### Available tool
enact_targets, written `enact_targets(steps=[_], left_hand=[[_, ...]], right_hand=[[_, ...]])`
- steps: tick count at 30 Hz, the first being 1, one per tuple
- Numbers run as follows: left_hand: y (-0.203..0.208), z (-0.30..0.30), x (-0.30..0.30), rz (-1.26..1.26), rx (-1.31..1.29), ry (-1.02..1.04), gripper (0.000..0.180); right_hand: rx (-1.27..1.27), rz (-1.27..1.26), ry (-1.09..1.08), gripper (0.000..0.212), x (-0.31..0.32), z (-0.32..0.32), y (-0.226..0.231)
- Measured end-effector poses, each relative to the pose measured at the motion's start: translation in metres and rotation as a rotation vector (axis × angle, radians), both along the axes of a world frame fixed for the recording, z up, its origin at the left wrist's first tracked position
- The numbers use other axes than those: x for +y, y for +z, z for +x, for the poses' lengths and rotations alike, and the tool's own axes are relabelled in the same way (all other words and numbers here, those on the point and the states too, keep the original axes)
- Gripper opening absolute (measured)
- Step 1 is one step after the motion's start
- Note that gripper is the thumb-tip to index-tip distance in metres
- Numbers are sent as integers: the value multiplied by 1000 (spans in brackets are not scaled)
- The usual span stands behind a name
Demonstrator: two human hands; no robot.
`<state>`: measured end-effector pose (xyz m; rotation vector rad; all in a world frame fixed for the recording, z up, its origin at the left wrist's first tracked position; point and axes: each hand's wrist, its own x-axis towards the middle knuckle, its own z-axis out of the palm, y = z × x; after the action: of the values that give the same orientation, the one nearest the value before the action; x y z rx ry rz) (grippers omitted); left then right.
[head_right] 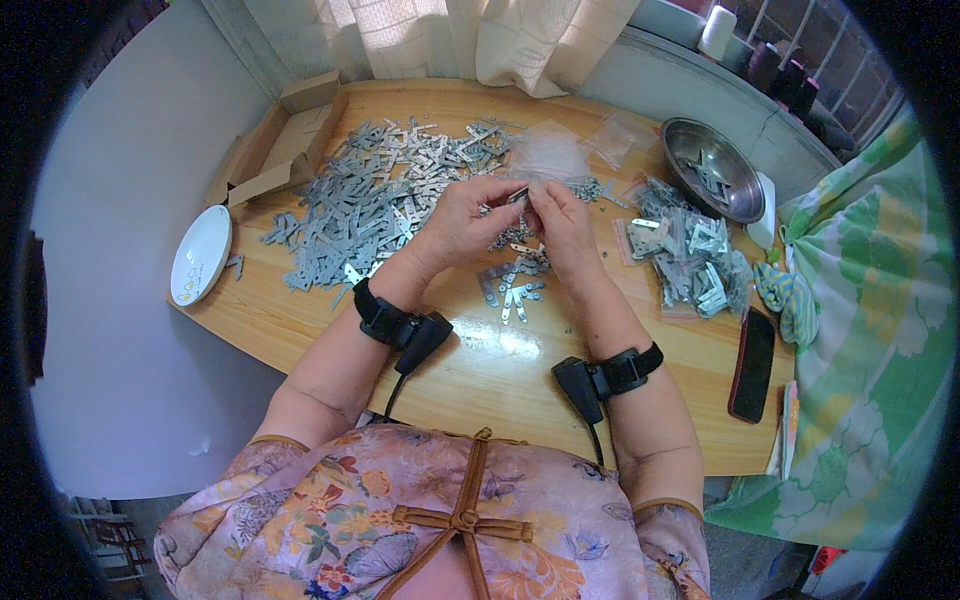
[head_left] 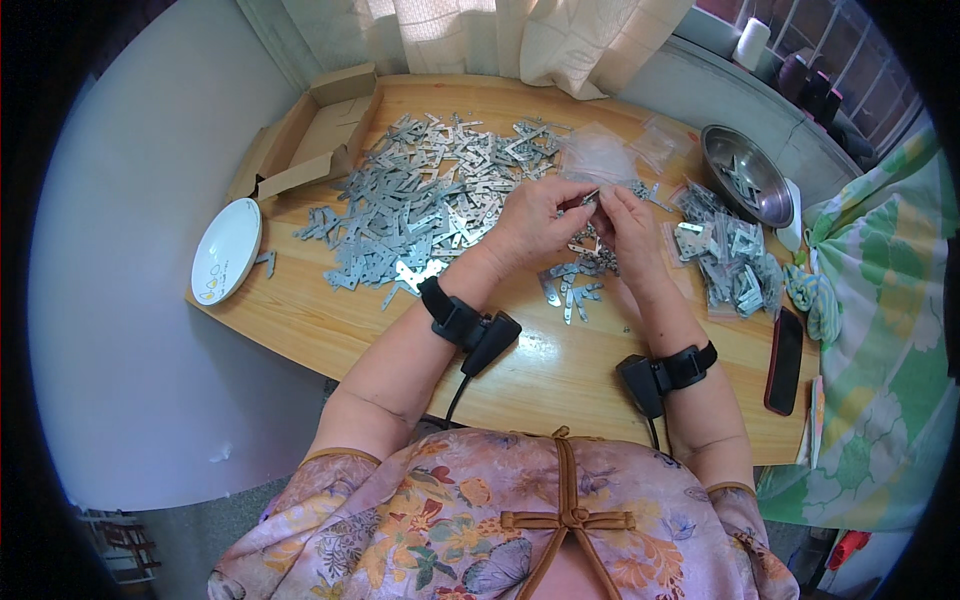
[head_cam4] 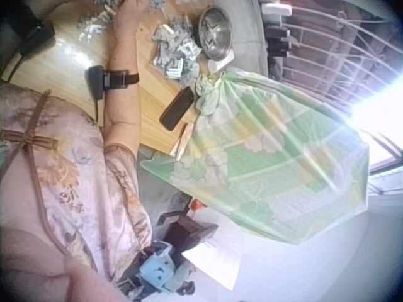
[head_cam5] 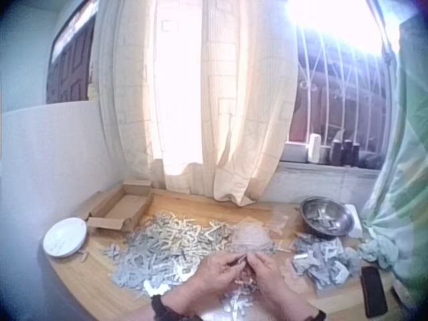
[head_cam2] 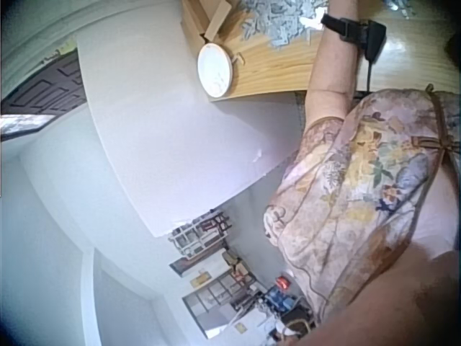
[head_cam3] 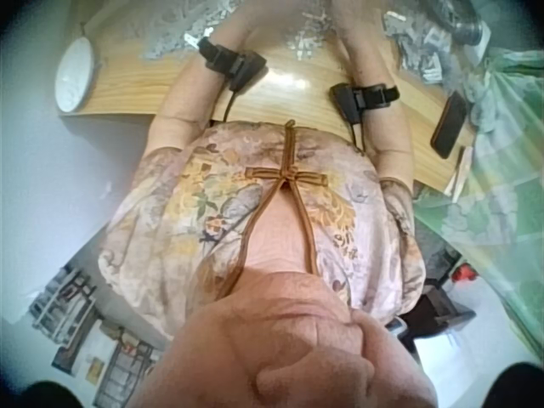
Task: Sorting small metal L-brackets and placing them into individual plastic bags on a table.
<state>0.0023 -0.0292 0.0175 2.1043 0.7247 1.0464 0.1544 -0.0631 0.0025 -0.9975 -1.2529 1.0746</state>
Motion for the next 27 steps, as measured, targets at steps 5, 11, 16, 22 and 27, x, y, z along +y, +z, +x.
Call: enact_targets(steps=[5, 11, 16, 22, 27], left_hand=[[5, 0, -1, 38, 25, -23, 26], [-8, 1, 4, 97, -13, 20, 25], [-8, 3, 5, 172, 37, 62, 23], [-5, 1, 3, 80, 90, 87, 23], [-3, 1, 1, 50, 53, 26, 24]], right_hand=[[67, -58, 26, 27, -2, 2, 1], [113, -114, -34, 25, -3, -7, 3], [104, -95, -116, 23, 1, -6, -3], [135, -159, -59, 20, 0, -6, -4], [359, -229, 20, 19, 2, -4, -8]])
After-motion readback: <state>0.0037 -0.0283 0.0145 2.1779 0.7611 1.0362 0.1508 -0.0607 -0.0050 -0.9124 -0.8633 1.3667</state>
